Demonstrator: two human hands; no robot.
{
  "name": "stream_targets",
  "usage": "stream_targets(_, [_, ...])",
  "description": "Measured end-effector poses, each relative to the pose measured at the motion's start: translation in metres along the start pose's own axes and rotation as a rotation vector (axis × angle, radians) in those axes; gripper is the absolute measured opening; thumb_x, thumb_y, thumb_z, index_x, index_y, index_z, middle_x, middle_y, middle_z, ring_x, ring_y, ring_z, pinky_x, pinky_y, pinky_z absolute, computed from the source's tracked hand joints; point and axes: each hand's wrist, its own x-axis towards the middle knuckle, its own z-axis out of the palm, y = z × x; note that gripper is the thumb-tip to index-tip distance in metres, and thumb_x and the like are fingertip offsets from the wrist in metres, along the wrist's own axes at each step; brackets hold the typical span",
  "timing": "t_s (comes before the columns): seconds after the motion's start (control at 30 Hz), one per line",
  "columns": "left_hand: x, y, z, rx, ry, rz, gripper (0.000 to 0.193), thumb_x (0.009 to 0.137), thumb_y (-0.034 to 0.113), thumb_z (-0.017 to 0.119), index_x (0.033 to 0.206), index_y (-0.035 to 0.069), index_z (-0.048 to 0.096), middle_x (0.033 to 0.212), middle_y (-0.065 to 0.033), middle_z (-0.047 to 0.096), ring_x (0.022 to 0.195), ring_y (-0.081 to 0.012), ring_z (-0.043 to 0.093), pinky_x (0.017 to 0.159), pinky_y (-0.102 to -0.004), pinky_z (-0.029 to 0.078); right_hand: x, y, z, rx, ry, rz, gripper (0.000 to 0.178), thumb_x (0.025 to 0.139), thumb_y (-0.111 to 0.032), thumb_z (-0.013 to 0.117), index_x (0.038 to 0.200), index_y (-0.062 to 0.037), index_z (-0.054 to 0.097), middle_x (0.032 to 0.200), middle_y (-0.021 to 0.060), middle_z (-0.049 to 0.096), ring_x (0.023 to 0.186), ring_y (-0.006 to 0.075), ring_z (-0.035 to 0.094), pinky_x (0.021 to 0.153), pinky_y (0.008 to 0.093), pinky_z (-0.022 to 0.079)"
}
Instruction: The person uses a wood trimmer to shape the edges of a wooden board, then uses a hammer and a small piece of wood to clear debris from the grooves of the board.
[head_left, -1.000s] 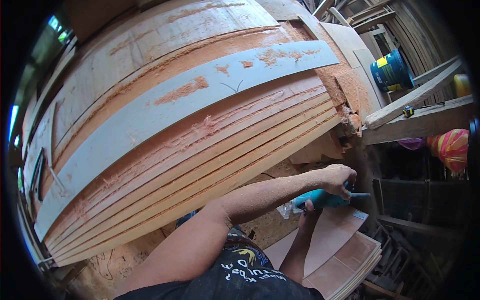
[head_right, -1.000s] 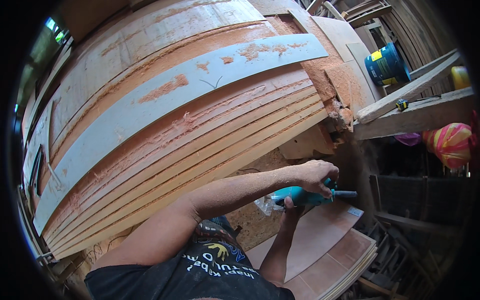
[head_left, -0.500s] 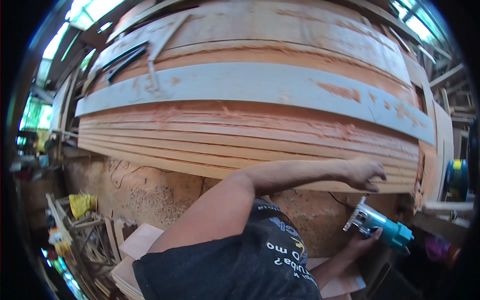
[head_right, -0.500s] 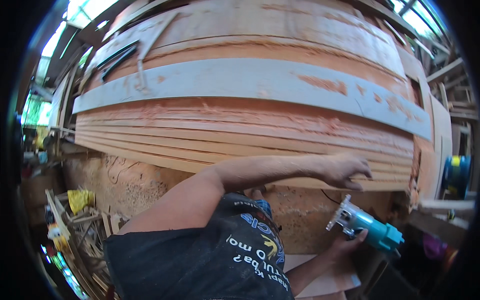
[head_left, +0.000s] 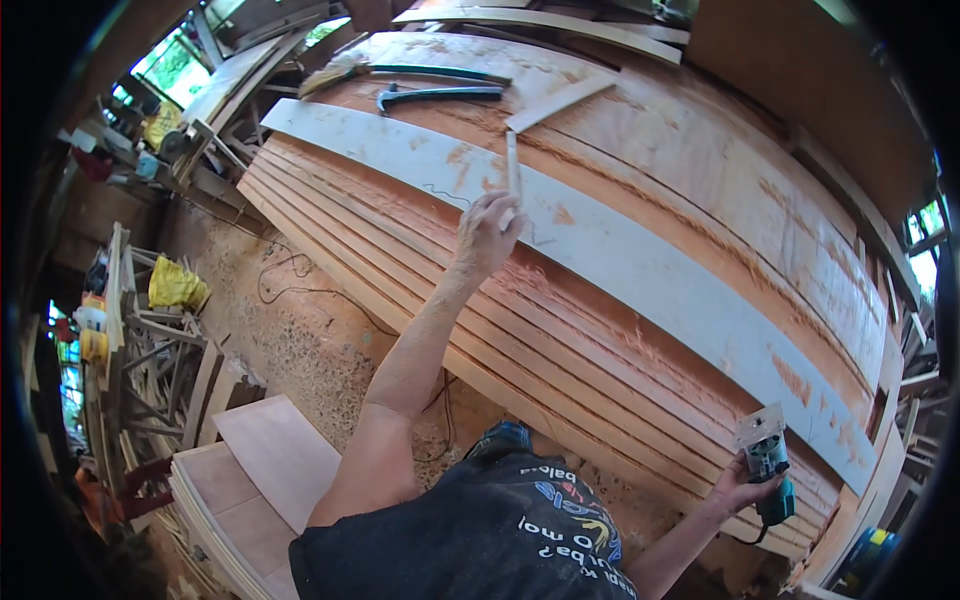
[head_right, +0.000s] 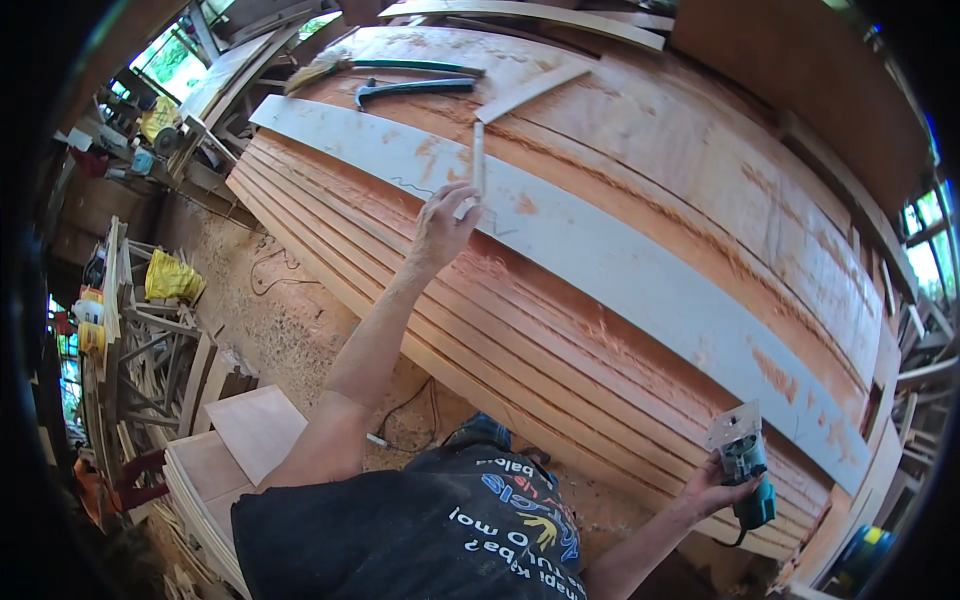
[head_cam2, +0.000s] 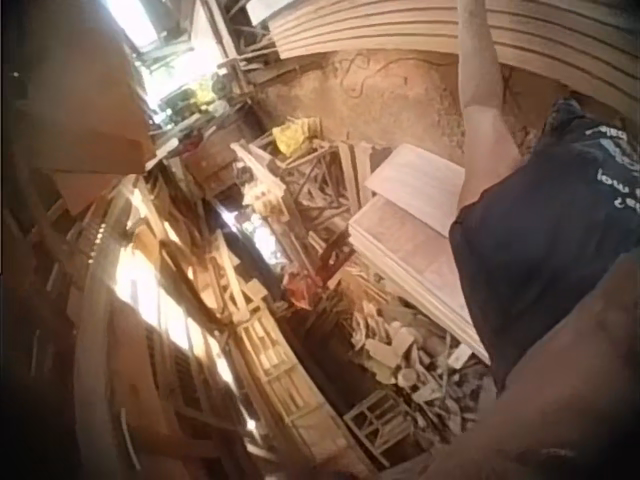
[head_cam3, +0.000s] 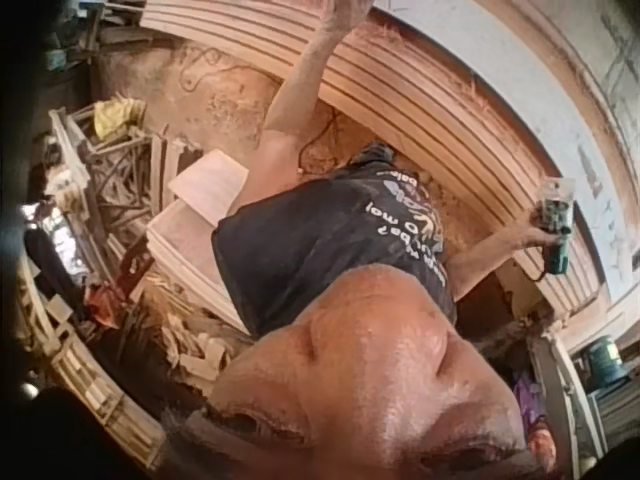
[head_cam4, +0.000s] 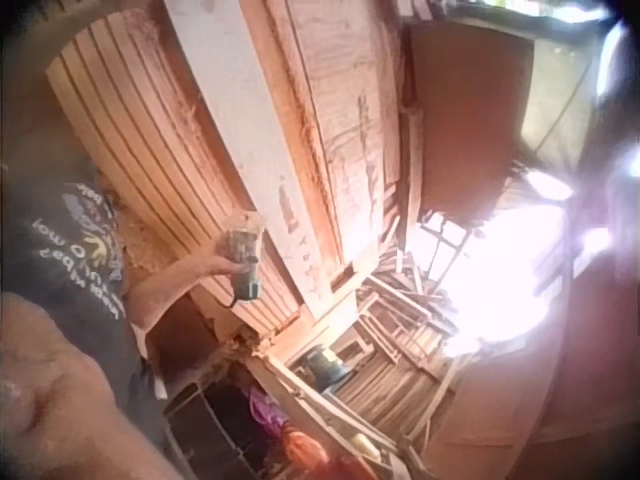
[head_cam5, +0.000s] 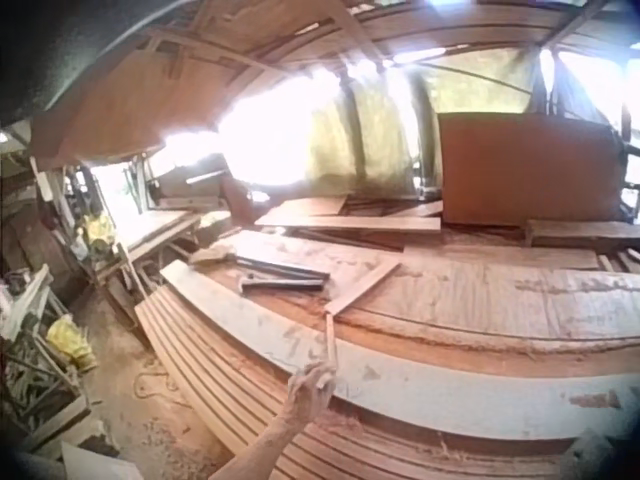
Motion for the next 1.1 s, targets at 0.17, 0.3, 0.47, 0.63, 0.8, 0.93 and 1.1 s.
stream_targets(0.17, [-0.007,-0.075,-0.027,0.256,-0.103,-0.238,0.047,0.086,0.033,0.064,0.122,0.003,0.057,0.128,-0.0193,0.055,0.121,-0.0373,0.050,0.102,-0.0452,0.039,0.014,0.039,0.030,-0.045,0.181,-0.009,0.060,0.079,-0.045,0.072,0.124,-0.0109,0.052,0.121,0.0114,0.061,0.109,0.0282,0.061,0.095,0.0455,0.052])
stream_targets(0.3, [-0.031,-0.096,-0.024,0.341,-0.186,-0.252,0.058,0.091,0.041,0.054,0.136,0.004,0.046,0.146,-0.0214,0.037,0.139,-0.0367,0.029,0.111,-0.0551,0.022,0.012,0.055,0.055,-0.073,0.276,0.008,0.057,0.077,-0.049,0.073,0.120,-0.0149,0.055,0.117,0.0103,0.063,0.106,0.0283,0.063,0.093,0.0446,0.053])
stream_targets(0.47, [-0.023,-0.090,-0.019,0.308,-0.210,-0.253,0.059,0.093,0.042,0.050,0.138,0.005,0.043,0.149,-0.0203,0.033,0.142,-0.0356,0.023,0.112,-0.0575,0.016,0.017,0.056,0.055,-0.116,0.372,0.076,0.058,0.078,-0.056,0.068,0.118,-0.0145,0.058,0.115,0.0120,0.063,0.100,0.0298,0.063,0.090,0.0440,0.053])
stream_targets(0.63, [-0.025,-0.098,-0.017,0.359,-0.198,-0.235,0.059,0.093,0.042,0.051,0.138,0.005,0.044,0.150,-0.0202,0.032,0.142,-0.0353,0.024,0.112,-0.0582,0.016,-0.007,0.055,0.079,-0.121,0.356,0.326,0.068,0.079,-0.061,0.063,0.126,-0.0123,0.055,0.117,0.0109,0.062,0.104,0.0319,0.061,0.089,0.0449,0.053])
stream_targets(0.8, [-0.019,-0.102,-0.012,0.360,-0.193,-0.231,0.060,0.093,0.043,0.051,0.139,0.007,0.043,0.150,-0.0194,0.032,0.142,-0.0351,0.024,0.112,-0.0584,0.015,-0.026,0.041,0.056,-0.291,0.229,0.402,0.073,0.077,-0.060,0.068,0.127,-0.0098,0.052,0.122,0.0109,0.058,0.109,0.0306,0.058,0.092,0.0485,0.051])
stream_targets(0.93, [-0.020,-0.106,-0.015,0.339,-0.157,-0.214,0.057,0.092,0.043,0.053,0.137,0.007,0.046,0.148,-0.0180,0.035,0.140,-0.0349,0.027,0.111,-0.0580,0.017,-0.046,0.033,0.066,-0.535,0.131,0.481,0.082,0.075,-0.071,0.061,0.125,-0.0073,0.051,0.111,0.0133,0.062,0.101,0.0308,0.062,0.085,0.0464,0.053])
stream_targets(1.1, [0.011,-0.126,-0.021,0.325,-0.071,-0.084,0.040,0.089,0.036,0.059,0.117,0.008,0.061,0.128,-0.0137,0.056,0.124,-0.0309,0.046,0.106,-0.0540,0.027,-0.047,0.020,0.047,-0.895,0.141,0.509,0.088,0.071,-0.085,0.052,0.106,-0.0042,0.059,0.070,0.0065,0.063,0.066,0.0242,0.065,0.057,0.0356,0.053])
